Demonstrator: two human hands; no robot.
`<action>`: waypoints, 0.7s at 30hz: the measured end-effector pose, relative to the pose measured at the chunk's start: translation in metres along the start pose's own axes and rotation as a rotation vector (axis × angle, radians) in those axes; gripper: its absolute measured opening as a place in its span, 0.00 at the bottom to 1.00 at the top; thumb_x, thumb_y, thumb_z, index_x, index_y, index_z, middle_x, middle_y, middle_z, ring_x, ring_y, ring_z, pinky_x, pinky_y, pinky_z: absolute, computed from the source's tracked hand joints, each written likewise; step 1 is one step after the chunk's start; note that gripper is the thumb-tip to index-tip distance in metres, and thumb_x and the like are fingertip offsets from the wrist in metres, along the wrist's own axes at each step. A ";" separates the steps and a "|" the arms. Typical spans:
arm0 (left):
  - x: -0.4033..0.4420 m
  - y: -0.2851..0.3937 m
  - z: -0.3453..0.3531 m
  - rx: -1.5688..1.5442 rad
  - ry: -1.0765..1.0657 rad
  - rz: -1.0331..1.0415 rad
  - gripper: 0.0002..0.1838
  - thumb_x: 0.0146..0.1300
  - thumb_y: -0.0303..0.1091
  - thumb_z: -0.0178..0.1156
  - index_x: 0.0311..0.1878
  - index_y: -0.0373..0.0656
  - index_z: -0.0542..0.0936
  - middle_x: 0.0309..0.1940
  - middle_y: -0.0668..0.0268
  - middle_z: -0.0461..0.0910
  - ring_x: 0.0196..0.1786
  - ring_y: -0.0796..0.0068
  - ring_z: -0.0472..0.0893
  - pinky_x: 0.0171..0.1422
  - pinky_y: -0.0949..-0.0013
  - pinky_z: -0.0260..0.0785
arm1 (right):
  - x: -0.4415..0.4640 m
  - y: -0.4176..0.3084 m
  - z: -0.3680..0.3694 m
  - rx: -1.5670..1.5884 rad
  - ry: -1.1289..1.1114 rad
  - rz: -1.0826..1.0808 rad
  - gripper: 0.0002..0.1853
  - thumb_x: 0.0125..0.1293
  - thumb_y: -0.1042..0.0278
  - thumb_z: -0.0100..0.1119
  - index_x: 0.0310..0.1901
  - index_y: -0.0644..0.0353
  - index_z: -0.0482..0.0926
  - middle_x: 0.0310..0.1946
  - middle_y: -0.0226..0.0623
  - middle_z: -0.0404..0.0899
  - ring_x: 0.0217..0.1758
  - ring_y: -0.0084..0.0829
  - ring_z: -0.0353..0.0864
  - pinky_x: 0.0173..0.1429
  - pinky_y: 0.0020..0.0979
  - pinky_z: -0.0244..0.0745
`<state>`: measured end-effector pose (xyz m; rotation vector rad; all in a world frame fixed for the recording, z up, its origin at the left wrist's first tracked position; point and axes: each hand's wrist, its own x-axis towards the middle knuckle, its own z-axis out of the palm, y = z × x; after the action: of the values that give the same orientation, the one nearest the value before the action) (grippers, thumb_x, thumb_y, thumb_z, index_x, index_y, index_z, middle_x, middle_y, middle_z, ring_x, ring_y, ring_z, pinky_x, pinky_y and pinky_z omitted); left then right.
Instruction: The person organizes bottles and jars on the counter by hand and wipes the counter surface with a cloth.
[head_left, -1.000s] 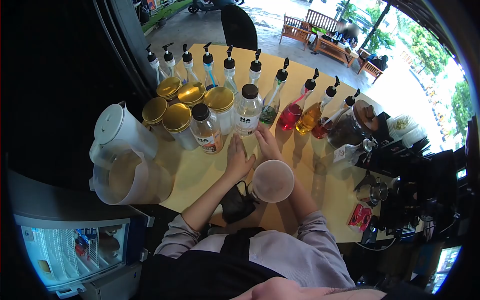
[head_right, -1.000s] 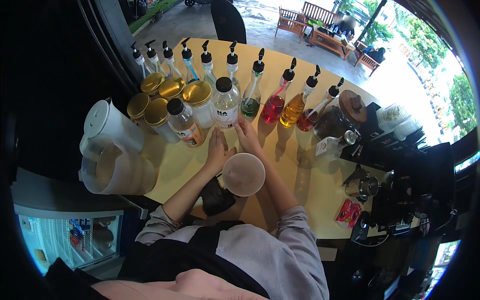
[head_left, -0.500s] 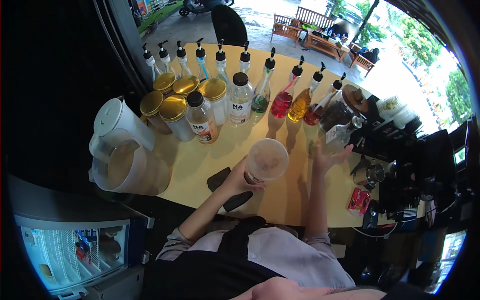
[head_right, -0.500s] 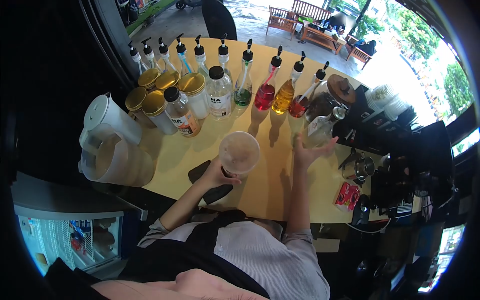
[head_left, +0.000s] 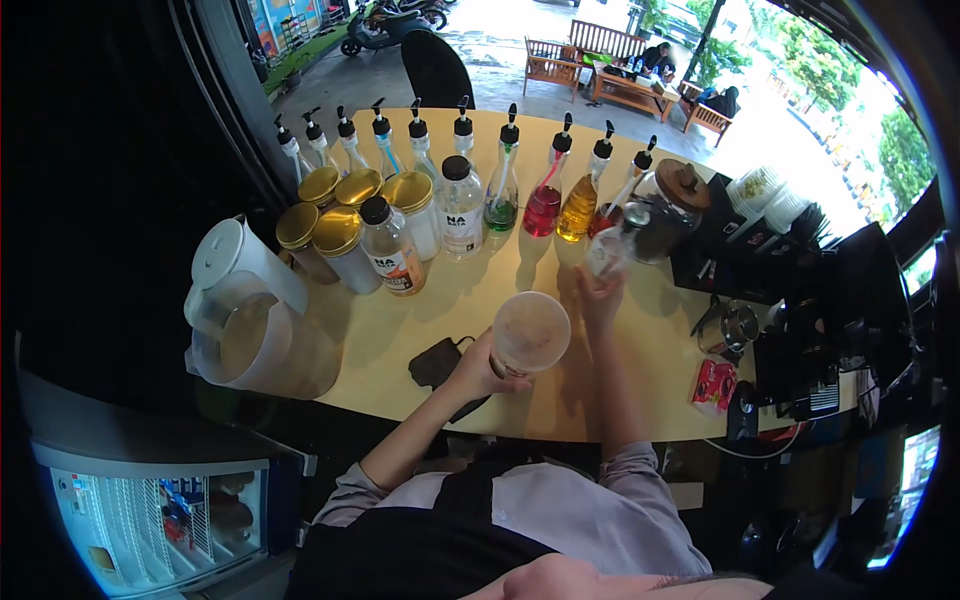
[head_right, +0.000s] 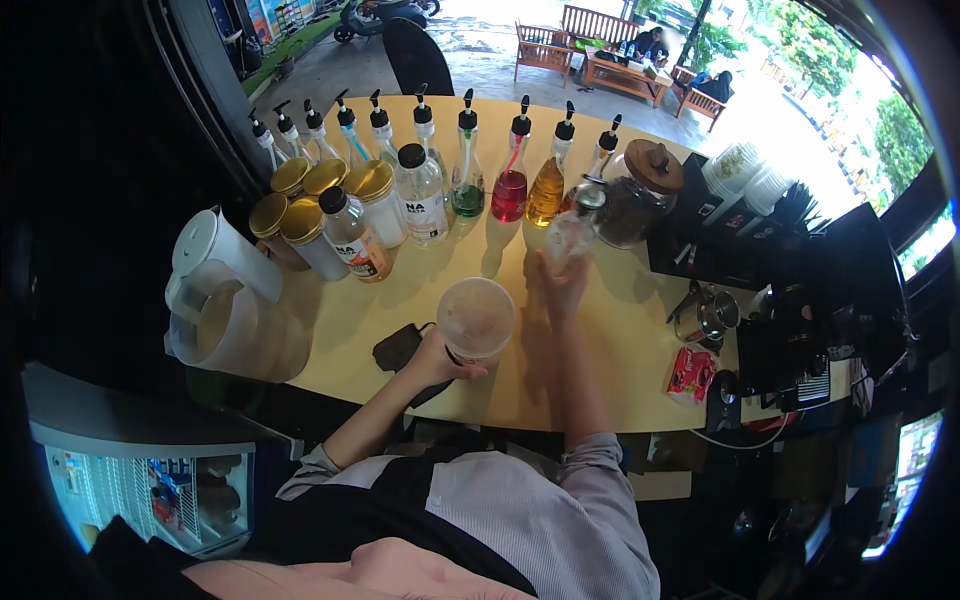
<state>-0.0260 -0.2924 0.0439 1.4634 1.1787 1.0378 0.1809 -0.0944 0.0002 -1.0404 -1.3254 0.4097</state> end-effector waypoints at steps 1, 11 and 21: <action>-0.001 0.000 0.002 0.000 -0.004 0.000 0.48 0.40 0.32 0.84 0.66 0.40 0.67 0.58 0.62 0.79 0.60 0.69 0.78 0.67 0.63 0.69 | -0.005 -0.001 0.007 -0.006 -0.059 -0.069 0.33 0.53 0.61 0.80 0.52 0.66 0.69 0.45 0.42 0.77 0.49 0.36 0.79 0.51 0.37 0.75; -0.026 -0.001 -0.001 0.115 0.080 0.046 0.42 0.37 0.35 0.84 0.59 0.39 0.75 0.49 0.61 0.83 0.51 0.70 0.82 0.57 0.65 0.74 | -0.040 -0.047 0.074 0.211 -0.267 -0.034 0.39 0.50 0.62 0.81 0.58 0.65 0.66 0.44 0.42 0.79 0.46 0.37 0.82 0.51 0.38 0.78; -0.032 -0.006 -0.002 0.243 0.096 0.069 0.48 0.35 0.43 0.85 0.61 0.38 0.71 0.54 0.55 0.81 0.59 0.60 0.81 0.63 0.59 0.72 | -0.056 -0.070 0.124 -0.228 -0.567 -0.098 0.39 0.50 0.58 0.80 0.58 0.64 0.67 0.52 0.45 0.71 0.58 0.41 0.70 0.62 0.42 0.66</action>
<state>-0.0345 -0.3235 0.0363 1.6682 1.3690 1.0496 0.0317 -0.1261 0.0113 -1.0820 -1.9581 0.5103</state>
